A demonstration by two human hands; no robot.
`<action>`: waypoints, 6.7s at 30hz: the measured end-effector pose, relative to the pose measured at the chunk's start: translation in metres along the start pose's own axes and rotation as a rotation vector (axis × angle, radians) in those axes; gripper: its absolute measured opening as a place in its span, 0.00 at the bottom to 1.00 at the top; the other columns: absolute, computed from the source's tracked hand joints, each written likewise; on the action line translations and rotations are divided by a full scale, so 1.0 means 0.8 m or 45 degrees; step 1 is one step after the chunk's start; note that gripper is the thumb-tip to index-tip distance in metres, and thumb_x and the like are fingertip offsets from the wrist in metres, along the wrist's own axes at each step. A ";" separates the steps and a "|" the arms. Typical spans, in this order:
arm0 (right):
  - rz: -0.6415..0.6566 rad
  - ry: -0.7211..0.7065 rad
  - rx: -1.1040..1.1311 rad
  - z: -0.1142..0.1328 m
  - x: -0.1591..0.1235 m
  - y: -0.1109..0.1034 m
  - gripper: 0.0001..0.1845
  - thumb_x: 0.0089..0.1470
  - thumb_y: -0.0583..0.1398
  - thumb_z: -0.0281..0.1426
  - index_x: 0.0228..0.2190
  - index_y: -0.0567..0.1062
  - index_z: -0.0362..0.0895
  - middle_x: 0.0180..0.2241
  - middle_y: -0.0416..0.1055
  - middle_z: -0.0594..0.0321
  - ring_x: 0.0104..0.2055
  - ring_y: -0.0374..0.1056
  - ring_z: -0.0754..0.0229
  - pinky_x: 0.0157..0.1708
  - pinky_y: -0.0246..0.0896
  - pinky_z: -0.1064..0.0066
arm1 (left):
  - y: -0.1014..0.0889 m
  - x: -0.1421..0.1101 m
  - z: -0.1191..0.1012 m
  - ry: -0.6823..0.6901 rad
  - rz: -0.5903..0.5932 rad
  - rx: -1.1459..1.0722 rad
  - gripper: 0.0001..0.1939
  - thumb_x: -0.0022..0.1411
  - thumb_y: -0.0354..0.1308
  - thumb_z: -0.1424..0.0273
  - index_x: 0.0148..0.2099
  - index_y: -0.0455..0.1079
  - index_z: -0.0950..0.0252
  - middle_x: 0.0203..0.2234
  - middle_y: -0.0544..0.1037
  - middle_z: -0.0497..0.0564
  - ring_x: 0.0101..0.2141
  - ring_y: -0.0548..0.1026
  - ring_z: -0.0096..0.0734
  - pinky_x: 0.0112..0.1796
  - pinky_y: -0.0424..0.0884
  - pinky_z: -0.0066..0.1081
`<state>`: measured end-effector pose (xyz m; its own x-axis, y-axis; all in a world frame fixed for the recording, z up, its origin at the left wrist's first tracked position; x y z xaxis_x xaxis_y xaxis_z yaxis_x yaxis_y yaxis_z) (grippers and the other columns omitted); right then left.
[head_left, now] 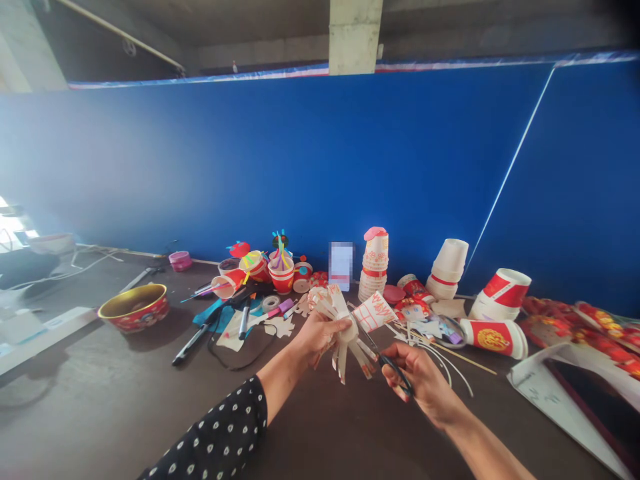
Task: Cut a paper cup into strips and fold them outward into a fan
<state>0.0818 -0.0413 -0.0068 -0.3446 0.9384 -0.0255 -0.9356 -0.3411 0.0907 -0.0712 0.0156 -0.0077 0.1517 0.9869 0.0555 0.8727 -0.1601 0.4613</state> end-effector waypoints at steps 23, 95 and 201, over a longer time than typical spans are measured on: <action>-0.556 -0.150 -1.388 0.008 0.004 -0.079 0.11 0.45 0.59 0.32 0.35 0.73 0.47 0.31 0.75 0.58 0.34 0.70 0.51 0.31 0.58 0.67 | 0.001 -0.006 0.012 -0.146 -0.001 -0.034 0.15 0.37 0.69 0.72 0.28 0.69 0.71 0.20 0.75 0.52 0.20 0.72 0.29 0.21 0.65 0.26; -0.454 -0.083 -0.299 -0.016 0.011 -0.048 0.19 0.44 0.60 0.46 0.18 0.72 0.42 0.15 0.65 0.67 0.18 0.54 0.66 0.20 0.45 0.73 | 0.007 -0.018 0.019 0.026 -0.297 0.260 0.12 0.41 0.66 0.71 0.29 0.70 0.70 0.20 0.73 0.50 0.21 0.70 0.27 0.25 0.64 0.27; -0.376 0.126 0.233 -0.034 0.008 -0.035 0.14 0.38 0.67 0.41 0.25 0.75 0.44 0.20 0.70 0.67 0.23 0.61 0.66 0.22 0.51 0.75 | 0.025 -0.026 0.047 -0.252 -0.087 0.303 0.15 0.30 0.68 0.77 0.25 0.68 0.69 0.17 0.73 0.49 0.23 0.73 0.35 0.30 0.67 0.34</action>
<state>0.1040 -0.0274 -0.0363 -0.0752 0.9821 -0.1724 -0.9698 -0.0318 0.2418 -0.0393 -0.0089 -0.0327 0.1560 0.9759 -0.1528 0.9645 -0.1171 0.2365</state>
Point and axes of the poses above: each hand's wrist, its own x-axis towards the middle knuckle, its own y-axis out of the palm, z = x × y, the point moved 7 cm from there along x, towards the middle knuckle
